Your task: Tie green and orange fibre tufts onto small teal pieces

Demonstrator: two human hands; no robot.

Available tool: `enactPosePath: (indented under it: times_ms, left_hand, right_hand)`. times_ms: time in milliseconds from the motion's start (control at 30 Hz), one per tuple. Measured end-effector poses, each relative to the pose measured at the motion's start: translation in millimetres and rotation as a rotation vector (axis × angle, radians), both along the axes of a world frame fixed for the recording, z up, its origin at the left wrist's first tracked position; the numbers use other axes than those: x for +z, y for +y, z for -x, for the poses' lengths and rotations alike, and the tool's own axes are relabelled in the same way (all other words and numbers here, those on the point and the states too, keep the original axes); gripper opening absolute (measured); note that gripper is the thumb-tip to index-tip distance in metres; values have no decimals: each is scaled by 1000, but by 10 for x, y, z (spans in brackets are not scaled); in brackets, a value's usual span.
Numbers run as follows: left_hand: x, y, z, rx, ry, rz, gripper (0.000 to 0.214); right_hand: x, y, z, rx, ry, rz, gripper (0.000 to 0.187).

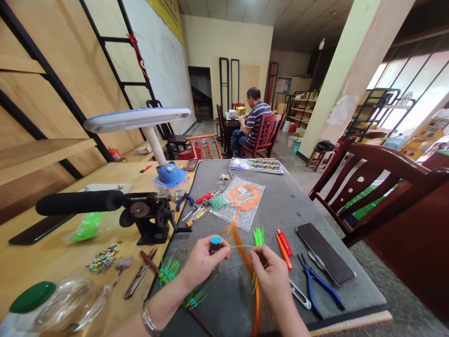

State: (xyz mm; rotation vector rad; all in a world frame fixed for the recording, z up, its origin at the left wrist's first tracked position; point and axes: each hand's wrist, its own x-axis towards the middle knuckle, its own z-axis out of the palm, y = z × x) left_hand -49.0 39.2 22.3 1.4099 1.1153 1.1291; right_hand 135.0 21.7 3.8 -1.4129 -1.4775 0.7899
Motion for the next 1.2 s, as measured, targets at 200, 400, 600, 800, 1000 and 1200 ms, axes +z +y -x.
enactPosePath:
  times_ms: [200, 400, 600, 800, 1000, 1200]
  left_hand:
    - [-10, 7, -3, 76, 69, 5, 13]
    - [-5, 22, 22, 56, 47, 0, 13]
    - [-9, 2, 14, 29, 32, 6, 14]
    - [10, 1, 14, -2, 41, 16, 13]
    - [-43, -19, -14, 24, 79, -33, 12]
    - [-48, -60, -30, -58, 112, -92, 14]
  right_hand:
    - [-2, -61, 46, -8, -97, -79, 25]
    - [17, -55, -82, -129, -203, -219, 24]
    - [47, -21, -103, -49, -231, -230, 20]
    - [103, -21, -41, -3, -240, -237, 15]
    - [30, -47, 56, 34, -557, -247, 18]
    - [36, -96, 148, 152, -505, -161, 21]
